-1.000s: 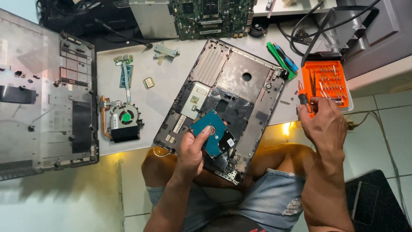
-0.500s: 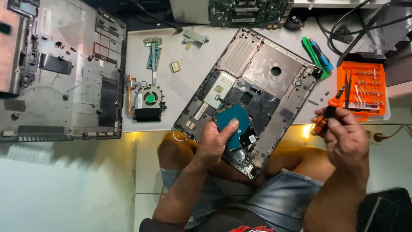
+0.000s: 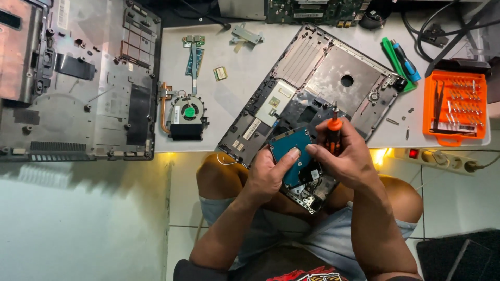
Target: A person uses a precision screwdriver to remove screws from a hard drive inside a laptop chassis on a repair bench.
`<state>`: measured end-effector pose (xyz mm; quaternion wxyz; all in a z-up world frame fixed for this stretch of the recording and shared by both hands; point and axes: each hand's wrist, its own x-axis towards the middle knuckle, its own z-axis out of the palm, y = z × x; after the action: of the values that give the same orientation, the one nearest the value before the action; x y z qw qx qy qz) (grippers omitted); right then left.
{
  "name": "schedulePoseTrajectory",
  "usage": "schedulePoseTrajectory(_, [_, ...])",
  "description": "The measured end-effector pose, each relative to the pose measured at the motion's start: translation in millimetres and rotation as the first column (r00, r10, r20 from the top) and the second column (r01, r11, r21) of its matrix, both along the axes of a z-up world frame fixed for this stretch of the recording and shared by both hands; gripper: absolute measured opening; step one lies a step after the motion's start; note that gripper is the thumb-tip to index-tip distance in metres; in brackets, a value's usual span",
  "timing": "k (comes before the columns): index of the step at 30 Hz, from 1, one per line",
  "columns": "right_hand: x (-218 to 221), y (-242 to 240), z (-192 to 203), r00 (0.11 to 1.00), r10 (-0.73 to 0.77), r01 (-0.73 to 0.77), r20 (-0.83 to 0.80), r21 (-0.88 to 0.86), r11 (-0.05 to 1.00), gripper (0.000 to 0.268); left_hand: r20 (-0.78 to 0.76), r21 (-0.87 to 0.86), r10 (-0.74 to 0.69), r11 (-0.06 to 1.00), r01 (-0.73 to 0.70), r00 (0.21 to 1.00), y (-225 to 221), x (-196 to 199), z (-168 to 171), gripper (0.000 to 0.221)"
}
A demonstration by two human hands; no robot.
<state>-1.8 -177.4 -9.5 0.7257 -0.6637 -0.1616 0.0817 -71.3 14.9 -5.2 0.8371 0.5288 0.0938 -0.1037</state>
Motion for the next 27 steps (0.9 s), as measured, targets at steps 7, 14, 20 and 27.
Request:
schedulePoseTrajectory(7, [7.1, -2.0, 7.0, 0.994, 0.022, -0.035, -0.105, -0.122, 0.992, 0.032, 0.005, 0.027, -0.044, 0.999, 0.044, 0.999, -1.2, 0.3, -8.4, 0.035])
schedulePoseTrajectory(14, [4.4, -5.2, -1.2, 0.977, 0.013, -0.025, -0.215, -0.055, 0.998, 0.024, -0.007, -0.011, -0.082, 0.997, 0.081, 0.997, -2.4, -5.3, -15.6, 0.049])
schedulePoseTrajectory(20, [1.3, -4.3, -0.7, 0.975, -0.008, -0.006, -0.223, -0.063, 0.998, 0.025, -0.011, -0.004, -0.088, 0.996, 0.088, 0.996, -2.8, -3.8, -0.8, 0.054])
schedulePoseTrajectory(27, [-3.0, -2.3, 5.8, 0.979, -0.004, -0.003, -0.205, -0.037, 0.999, 0.025, -0.013, 0.100, 0.025, 0.995, -0.024, 1.000, -5.6, 6.4, 17.6, 0.031])
